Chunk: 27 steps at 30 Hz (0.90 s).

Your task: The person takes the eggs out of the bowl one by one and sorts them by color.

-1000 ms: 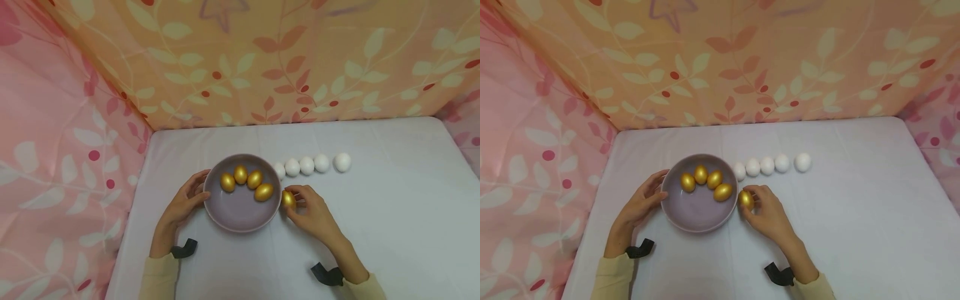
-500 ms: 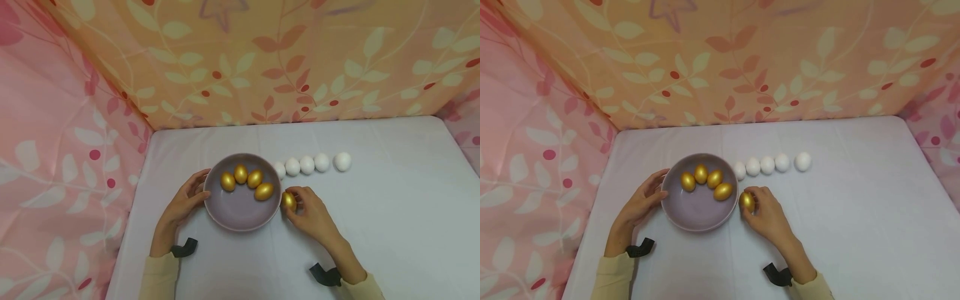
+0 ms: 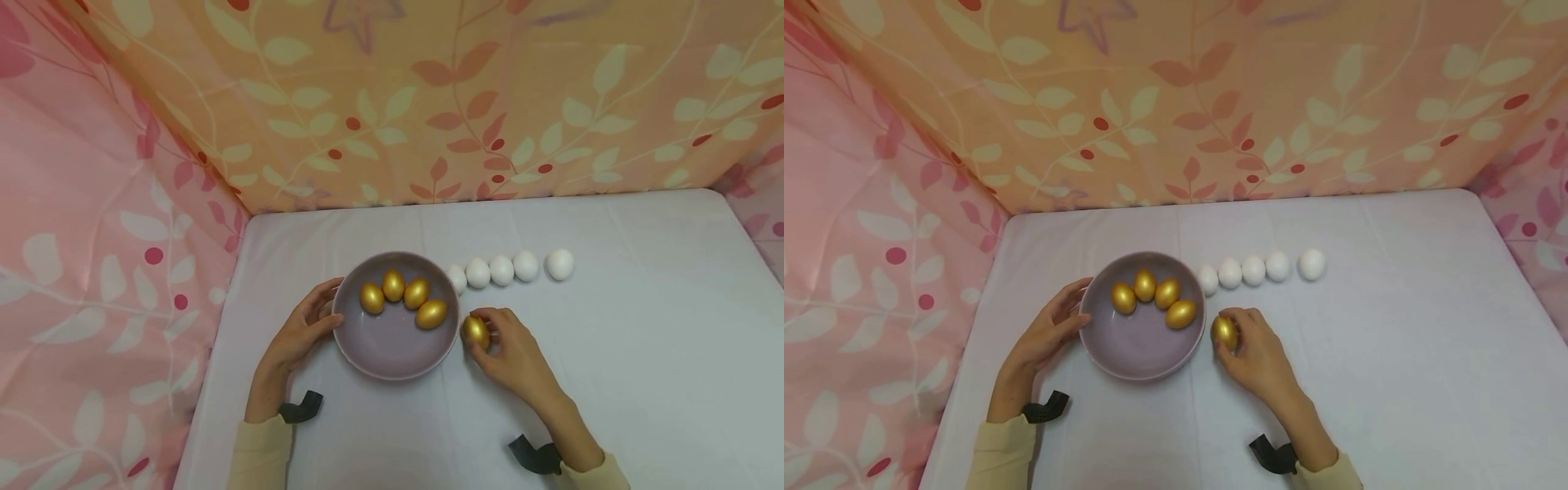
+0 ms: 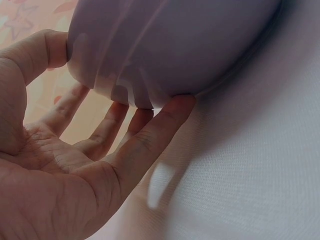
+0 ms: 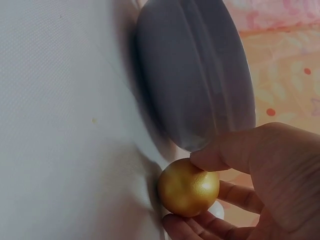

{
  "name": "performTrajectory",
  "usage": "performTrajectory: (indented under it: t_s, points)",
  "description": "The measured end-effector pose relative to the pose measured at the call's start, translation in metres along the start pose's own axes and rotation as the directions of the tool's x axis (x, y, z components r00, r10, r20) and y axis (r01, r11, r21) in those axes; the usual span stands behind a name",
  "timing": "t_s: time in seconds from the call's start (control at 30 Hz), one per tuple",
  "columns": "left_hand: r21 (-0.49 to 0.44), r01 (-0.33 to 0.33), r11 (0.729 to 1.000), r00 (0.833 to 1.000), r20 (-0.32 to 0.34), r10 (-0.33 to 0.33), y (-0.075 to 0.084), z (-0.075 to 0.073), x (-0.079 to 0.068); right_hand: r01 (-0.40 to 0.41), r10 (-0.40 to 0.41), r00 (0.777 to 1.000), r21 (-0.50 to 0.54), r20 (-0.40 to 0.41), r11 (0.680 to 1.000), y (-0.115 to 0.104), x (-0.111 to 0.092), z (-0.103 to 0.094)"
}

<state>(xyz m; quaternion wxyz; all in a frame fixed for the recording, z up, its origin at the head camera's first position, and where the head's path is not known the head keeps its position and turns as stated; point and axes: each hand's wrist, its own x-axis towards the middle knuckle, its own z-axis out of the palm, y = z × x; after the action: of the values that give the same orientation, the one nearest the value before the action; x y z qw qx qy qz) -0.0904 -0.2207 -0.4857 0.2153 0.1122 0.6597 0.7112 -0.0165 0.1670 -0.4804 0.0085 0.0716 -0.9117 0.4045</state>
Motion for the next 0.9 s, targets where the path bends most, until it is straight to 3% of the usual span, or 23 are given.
performTrajectory:
  t_s: [0.47,0.9]
  points:
    - [0.003,-0.016,1.0,1.0,0.009,0.016,0.0002,0.0006,-0.001,0.008,-0.009,0.999,0.033,0.041,0.999,-0.0032,-0.0035,-0.0043]
    - [-0.011,-0.013,1.0,1.0,0.005,0.013,-0.0007,0.0009,0.0001,0.015,-0.014,0.999,-0.015,0.045,1.0,-0.0084,0.0003,-0.0021]
